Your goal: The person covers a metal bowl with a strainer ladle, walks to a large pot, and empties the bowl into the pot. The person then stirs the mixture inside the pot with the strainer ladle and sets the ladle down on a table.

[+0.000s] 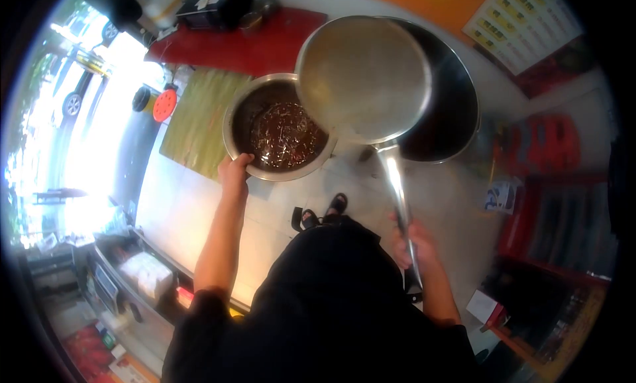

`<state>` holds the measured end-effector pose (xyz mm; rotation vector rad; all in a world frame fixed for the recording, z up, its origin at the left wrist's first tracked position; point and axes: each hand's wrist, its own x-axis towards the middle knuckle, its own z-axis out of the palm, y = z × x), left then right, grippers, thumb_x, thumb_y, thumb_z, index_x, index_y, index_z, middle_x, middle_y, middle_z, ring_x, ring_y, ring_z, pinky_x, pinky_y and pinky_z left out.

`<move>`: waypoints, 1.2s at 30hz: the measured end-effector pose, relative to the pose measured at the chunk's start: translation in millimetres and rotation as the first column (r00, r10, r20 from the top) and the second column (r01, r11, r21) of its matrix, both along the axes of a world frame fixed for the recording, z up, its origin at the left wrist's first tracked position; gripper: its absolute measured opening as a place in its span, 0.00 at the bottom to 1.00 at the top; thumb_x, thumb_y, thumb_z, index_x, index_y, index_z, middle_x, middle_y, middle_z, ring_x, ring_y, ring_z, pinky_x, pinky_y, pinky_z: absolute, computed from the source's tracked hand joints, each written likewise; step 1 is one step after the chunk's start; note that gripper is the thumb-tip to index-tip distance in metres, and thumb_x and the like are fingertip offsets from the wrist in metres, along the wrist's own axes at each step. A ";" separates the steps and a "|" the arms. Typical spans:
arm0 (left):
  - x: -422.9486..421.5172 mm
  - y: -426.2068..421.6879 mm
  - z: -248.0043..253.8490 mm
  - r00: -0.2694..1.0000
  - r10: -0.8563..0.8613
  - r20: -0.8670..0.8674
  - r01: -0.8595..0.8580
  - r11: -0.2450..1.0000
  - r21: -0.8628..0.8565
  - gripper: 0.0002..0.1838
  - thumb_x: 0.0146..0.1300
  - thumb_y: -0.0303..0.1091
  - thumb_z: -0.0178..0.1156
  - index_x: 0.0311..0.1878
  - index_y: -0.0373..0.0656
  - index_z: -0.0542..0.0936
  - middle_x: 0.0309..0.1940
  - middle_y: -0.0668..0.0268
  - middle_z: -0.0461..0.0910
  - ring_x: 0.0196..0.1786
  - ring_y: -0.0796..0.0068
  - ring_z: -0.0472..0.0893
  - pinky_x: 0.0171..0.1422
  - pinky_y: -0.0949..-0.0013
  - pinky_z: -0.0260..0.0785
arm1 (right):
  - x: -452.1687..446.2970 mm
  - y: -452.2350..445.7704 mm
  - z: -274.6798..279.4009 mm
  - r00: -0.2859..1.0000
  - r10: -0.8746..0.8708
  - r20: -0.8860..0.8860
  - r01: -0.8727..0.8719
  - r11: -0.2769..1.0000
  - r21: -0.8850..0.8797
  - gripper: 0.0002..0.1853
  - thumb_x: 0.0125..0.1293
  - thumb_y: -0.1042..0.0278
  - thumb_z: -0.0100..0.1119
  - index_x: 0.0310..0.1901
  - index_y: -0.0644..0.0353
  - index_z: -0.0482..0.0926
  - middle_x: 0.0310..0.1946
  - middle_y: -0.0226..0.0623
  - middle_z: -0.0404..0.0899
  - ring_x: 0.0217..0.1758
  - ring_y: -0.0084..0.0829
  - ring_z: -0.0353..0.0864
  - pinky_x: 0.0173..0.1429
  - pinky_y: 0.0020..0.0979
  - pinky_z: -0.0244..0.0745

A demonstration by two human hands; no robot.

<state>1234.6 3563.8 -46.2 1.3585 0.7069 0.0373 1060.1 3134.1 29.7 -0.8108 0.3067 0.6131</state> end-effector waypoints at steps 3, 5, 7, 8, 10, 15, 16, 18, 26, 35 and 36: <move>38.6 13.4 -12.3 0.996 -0.089 -0.027 0.089 0.996 -0.001 0.14 0.58 0.24 0.66 0.48 0.31 0.82 0.37 0.59 0.84 0.36 0.66 0.84 0.42 0.62 0.80 | 8.7 -6.1 -4.3 0.976 -0.201 0.079 0.192 0.975 0.116 0.27 0.84 0.56 0.50 0.75 0.64 0.66 0.31 0.34 0.72 0.16 0.23 0.68 0.18 0.29 0.67; 51.9 15.5 -18.9 0.991 -0.135 -0.001 0.135 0.990 -0.046 0.13 0.60 0.24 0.65 0.48 0.31 0.81 0.36 0.59 0.83 0.35 0.67 0.83 0.42 0.63 0.79 | 18.5 -14.6 -1.8 0.963 -0.256 0.081 0.249 0.965 0.087 0.27 0.83 0.55 0.50 0.75 0.63 0.66 0.31 0.34 0.72 0.16 0.23 0.68 0.18 0.29 0.67; 63.3 23.5 -32.0 0.987 -0.158 -0.005 0.158 0.987 0.005 0.13 0.60 0.23 0.65 0.48 0.31 0.81 0.37 0.59 0.83 0.37 0.67 0.83 0.44 0.64 0.79 | 26.7 -24.0 -7.8 0.938 -0.339 0.078 0.332 0.939 0.093 0.27 0.84 0.55 0.50 0.75 0.62 0.66 0.31 0.32 0.71 0.15 0.22 0.67 0.18 0.29 0.66; 70.0 31.2 -40.8 0.987 -0.163 -0.007 0.163 0.985 0.049 0.14 0.60 0.22 0.65 0.49 0.31 0.81 0.39 0.59 0.84 0.38 0.67 0.84 0.45 0.64 0.79 | 33.2 -28.8 -15.4 0.935 -0.348 0.073 0.341 0.936 0.092 0.27 0.84 0.55 0.50 0.75 0.62 0.66 0.31 0.32 0.71 0.15 0.22 0.67 0.18 0.29 0.66; 80.5 38.6 -44.8 0.980 -0.191 -0.053 0.194 0.979 0.058 0.14 0.60 0.21 0.64 0.50 0.30 0.80 0.40 0.58 0.84 0.40 0.66 0.84 0.48 0.64 0.79 | 39.0 -33.6 -22.5 0.908 -0.419 -0.023 0.418 0.900 0.122 0.26 0.84 0.55 0.49 0.75 0.60 0.67 0.32 0.30 0.71 0.16 0.20 0.66 0.18 0.27 0.64; 84.2 32.1 -42.6 0.978 -0.207 0.011 0.206 0.977 0.057 0.10 0.54 0.29 0.70 0.37 0.33 0.83 0.29 0.64 0.81 0.31 0.73 0.77 0.37 0.67 0.68 | 58.3 -11.2 -6.6 0.879 -0.476 -0.018 0.475 0.879 -0.035 0.21 0.82 0.64 0.50 0.71 0.57 0.73 0.34 0.28 0.71 0.20 0.18 0.67 0.22 0.24 0.67; 87.3 33.2 -39.4 0.973 -0.230 0.004 0.230 0.972 0.048 0.10 0.54 0.29 0.70 0.37 0.33 0.83 0.29 0.64 0.81 0.31 0.73 0.77 0.37 0.67 0.68 | 62.2 -8.4 -6.9 0.867 -0.497 -0.022 0.496 0.867 -0.045 0.21 0.82 0.64 0.50 0.71 0.57 0.73 0.34 0.28 0.71 0.20 0.18 0.67 0.22 0.24 0.67; 94.6 45.0 -36.4 0.942 -0.308 -0.135 0.324 0.938 0.124 0.10 0.55 0.28 0.69 0.38 0.34 0.83 0.30 0.64 0.82 0.32 0.73 0.78 0.38 0.67 0.68 | 70.1 -1.1 -8.0 0.845 -0.532 -0.054 0.533 0.846 0.012 0.21 0.81 0.65 0.50 0.72 0.57 0.72 0.34 0.29 0.71 0.21 0.18 0.68 0.22 0.23 0.67; 115.0 46.6 -37.9 0.916 -0.400 -0.034 0.401 0.908 0.123 0.15 0.55 0.25 0.68 0.47 0.33 0.83 0.36 0.63 0.83 0.37 0.74 0.80 0.41 0.69 0.72 | 100.8 70.6 27.2 0.791 -0.605 -0.085 0.534 0.752 -0.386 0.18 0.77 0.64 0.59 0.64 0.58 0.74 0.31 0.28 0.73 0.22 0.20 0.68 0.27 0.26 0.65; 122.2 57.5 -39.4 0.891 -0.439 -0.118 0.449 0.891 0.068 0.16 0.55 0.26 0.69 0.46 0.29 0.84 0.34 0.62 0.85 0.35 0.71 0.81 0.40 0.69 0.72 | 112.6 50.6 40.4 0.812 -0.583 0.007 0.305 0.414 -0.858 0.12 0.75 0.62 0.63 0.44 0.60 0.72 0.29 0.30 0.74 0.18 0.24 0.72 0.19 0.32 0.68; 120.7 56.7 -39.8 0.893 -0.436 -0.113 0.445 0.893 0.066 0.16 0.55 0.26 0.68 0.47 0.29 0.85 0.35 0.62 0.85 0.36 0.71 0.81 0.41 0.69 0.72 | 117.5 35.0 40.1 0.813 -0.582 0.008 0.304 0.412 -0.859 0.12 0.75 0.62 0.63 0.44 0.60 0.72 0.29 0.30 0.74 0.18 0.24 0.72 0.19 0.32 0.68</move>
